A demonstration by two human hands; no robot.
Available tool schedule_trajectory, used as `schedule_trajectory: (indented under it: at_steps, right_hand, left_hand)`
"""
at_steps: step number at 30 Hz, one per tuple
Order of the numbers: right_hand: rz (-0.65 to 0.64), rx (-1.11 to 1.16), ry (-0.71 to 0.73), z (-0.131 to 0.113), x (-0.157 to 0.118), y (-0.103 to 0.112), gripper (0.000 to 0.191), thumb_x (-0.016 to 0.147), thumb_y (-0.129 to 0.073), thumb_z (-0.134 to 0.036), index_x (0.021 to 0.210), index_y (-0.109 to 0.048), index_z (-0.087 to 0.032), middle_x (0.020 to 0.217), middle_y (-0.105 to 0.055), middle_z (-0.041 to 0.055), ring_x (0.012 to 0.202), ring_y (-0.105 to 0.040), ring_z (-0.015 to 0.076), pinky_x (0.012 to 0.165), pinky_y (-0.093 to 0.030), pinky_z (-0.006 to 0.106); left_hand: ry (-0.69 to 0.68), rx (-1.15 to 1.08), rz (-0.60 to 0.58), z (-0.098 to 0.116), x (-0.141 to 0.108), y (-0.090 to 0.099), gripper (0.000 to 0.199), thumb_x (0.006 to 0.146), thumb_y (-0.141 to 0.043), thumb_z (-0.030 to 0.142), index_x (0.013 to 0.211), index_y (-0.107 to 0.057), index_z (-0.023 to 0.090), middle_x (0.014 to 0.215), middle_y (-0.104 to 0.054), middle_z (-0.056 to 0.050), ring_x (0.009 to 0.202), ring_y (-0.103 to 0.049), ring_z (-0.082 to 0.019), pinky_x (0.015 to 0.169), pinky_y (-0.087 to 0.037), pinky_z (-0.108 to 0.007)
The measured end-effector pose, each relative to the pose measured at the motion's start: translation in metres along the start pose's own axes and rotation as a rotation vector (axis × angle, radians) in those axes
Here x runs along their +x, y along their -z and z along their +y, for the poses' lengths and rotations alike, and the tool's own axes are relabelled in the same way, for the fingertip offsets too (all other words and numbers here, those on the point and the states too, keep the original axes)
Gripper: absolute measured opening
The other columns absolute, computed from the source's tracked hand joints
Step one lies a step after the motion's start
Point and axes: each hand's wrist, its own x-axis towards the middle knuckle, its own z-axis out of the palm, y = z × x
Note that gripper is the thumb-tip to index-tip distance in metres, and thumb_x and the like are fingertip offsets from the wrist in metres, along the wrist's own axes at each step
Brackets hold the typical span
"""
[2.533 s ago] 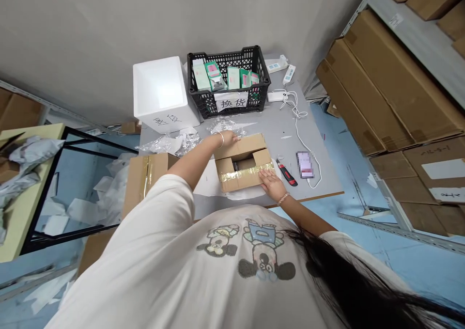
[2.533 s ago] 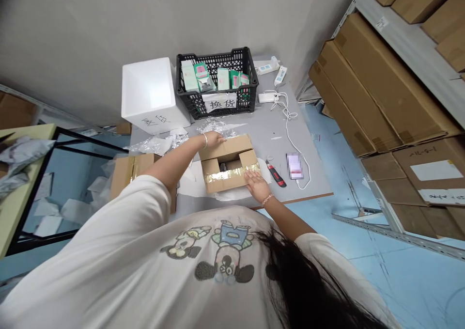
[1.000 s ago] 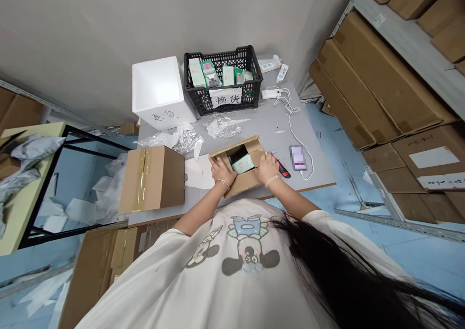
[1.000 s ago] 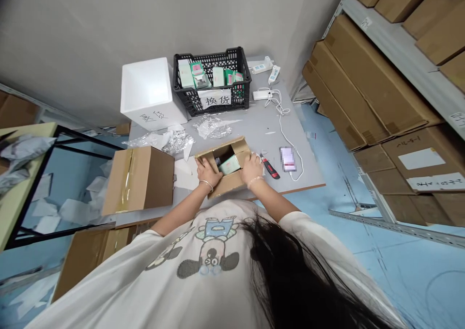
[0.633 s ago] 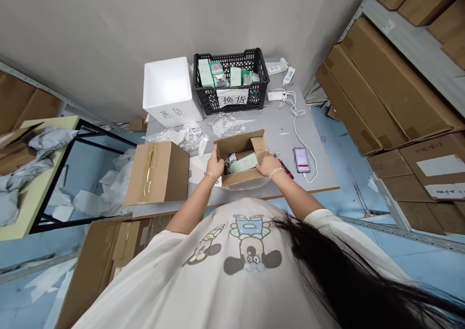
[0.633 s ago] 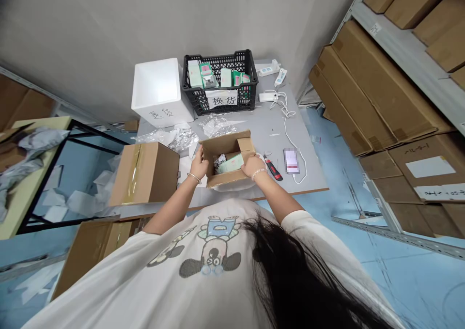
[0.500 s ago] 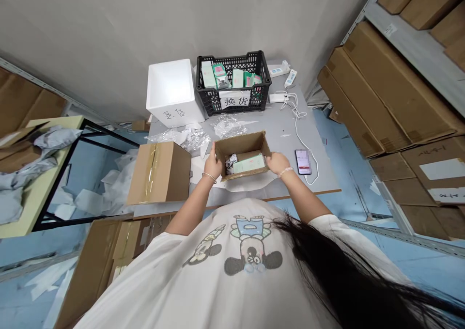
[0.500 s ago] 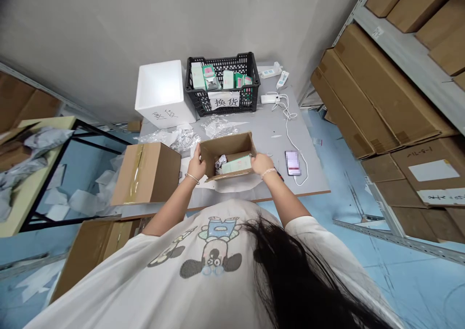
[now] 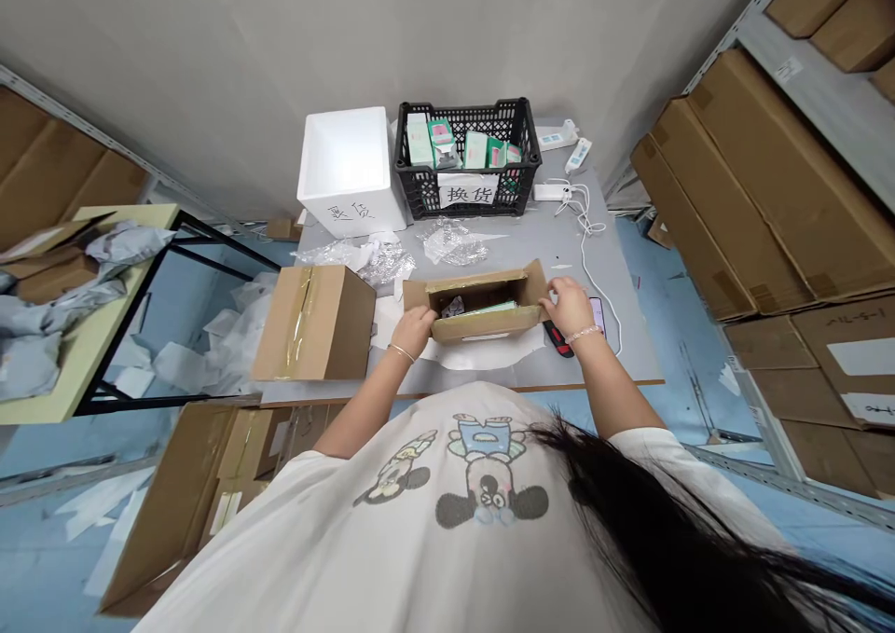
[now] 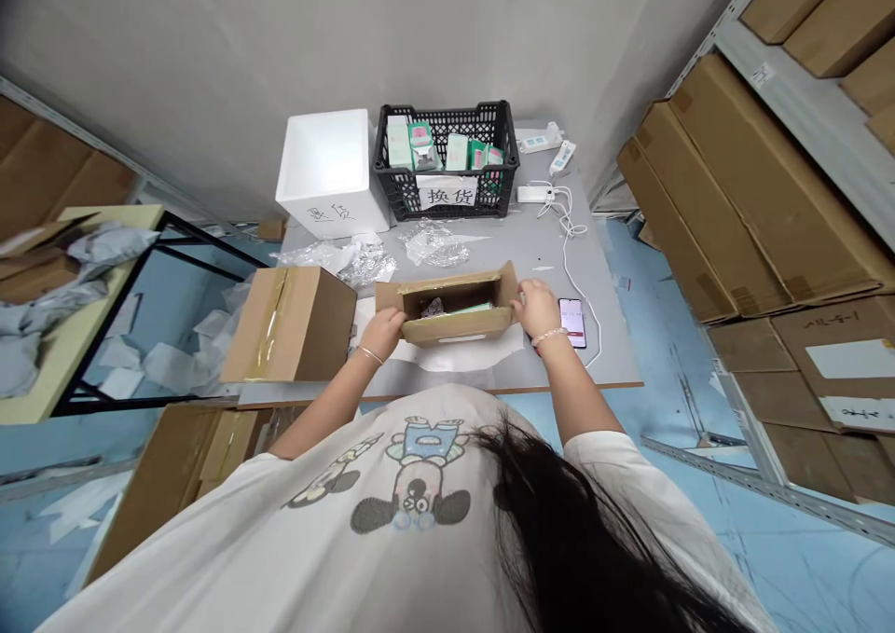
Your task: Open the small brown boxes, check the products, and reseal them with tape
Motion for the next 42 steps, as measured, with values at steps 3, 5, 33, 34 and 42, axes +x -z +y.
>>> schedule_trajectory:
  at_steps: [3, 5, 33, 34, 42]
  right_hand:
    - [-0.241, -0.014, 0.313, -0.025, 0.009, 0.015, 0.016, 0.085, -0.065, -0.026, 0.098, -0.069, -0.018, 0.099, -0.068, 0.0107, 0.093, -0.061, 0.0254, 0.081, -0.042, 0.032]
    - [-0.402, -0.029, 0.396, -0.04, 0.014, 0.016, 0.016, 0.083, -0.068, -0.026, 0.097, -0.072, -0.019, 0.097, -0.07, 0.0084, 0.09, -0.063, 0.0235, 0.076, -0.043, 0.03]
    - [-0.728, -0.316, 0.202, -0.064, 0.056, -0.075, 0.111, 0.041, -0.077, -0.003, 0.146, -0.044, -0.013, 0.13, -0.058, 0.025, 0.127, -0.051, 0.0387, 0.107, -0.035, 0.053]
    - [-0.738, -0.311, 0.25, -0.058, 0.056, -0.073, 0.111, 0.041, -0.075, -0.003, 0.147, -0.043, -0.012, 0.129, -0.059, 0.0246, 0.124, -0.054, 0.0381, 0.104, -0.038, 0.05]
    - [-0.677, -0.395, 0.559, -0.029, 0.051, -0.057, 0.099, 0.062, -0.075, -0.023, 0.151, -0.033, -0.009, 0.123, -0.062, 0.0231, 0.104, -0.064, 0.0348, 0.089, -0.048, 0.04]
  left_hand:
    - [-0.124, -0.085, -0.112, -0.003, 0.003, 0.0, 0.024, 0.085, -0.058, 0.016, 0.106, -0.067, 0.02, 0.102, -0.067, -0.013, 0.1, -0.064, -0.028, 0.09, -0.051, -0.041]
    - [-0.141, -0.159, -0.106, -0.004, 0.004, 0.0, 0.03, 0.083, -0.064, 0.024, 0.113, -0.065, 0.019, 0.107, -0.068, -0.012, 0.103, -0.064, -0.028, 0.092, -0.051, -0.041]
    - [-0.388, -0.169, -0.197, -0.007, -0.026, -0.021, 0.056, 0.071, -0.067, 0.016, 0.126, -0.064, 0.021, 0.112, -0.07, -0.012, 0.122, -0.054, -0.03, 0.105, -0.04, -0.044]
    - [-0.36, -0.157, -0.184, -0.006, -0.027, -0.023, 0.049, 0.074, -0.066, 0.017, 0.123, -0.066, 0.021, 0.11, -0.071, -0.012, 0.121, -0.054, -0.029, 0.105, -0.04, -0.044]
    - [-0.266, -0.143, 0.021, 0.001, -0.027, -0.049, 0.019, 0.086, -0.056, 0.012, 0.094, -0.072, 0.018, 0.118, -0.068, -0.01, 0.122, -0.053, -0.027, 0.103, -0.044, -0.046]
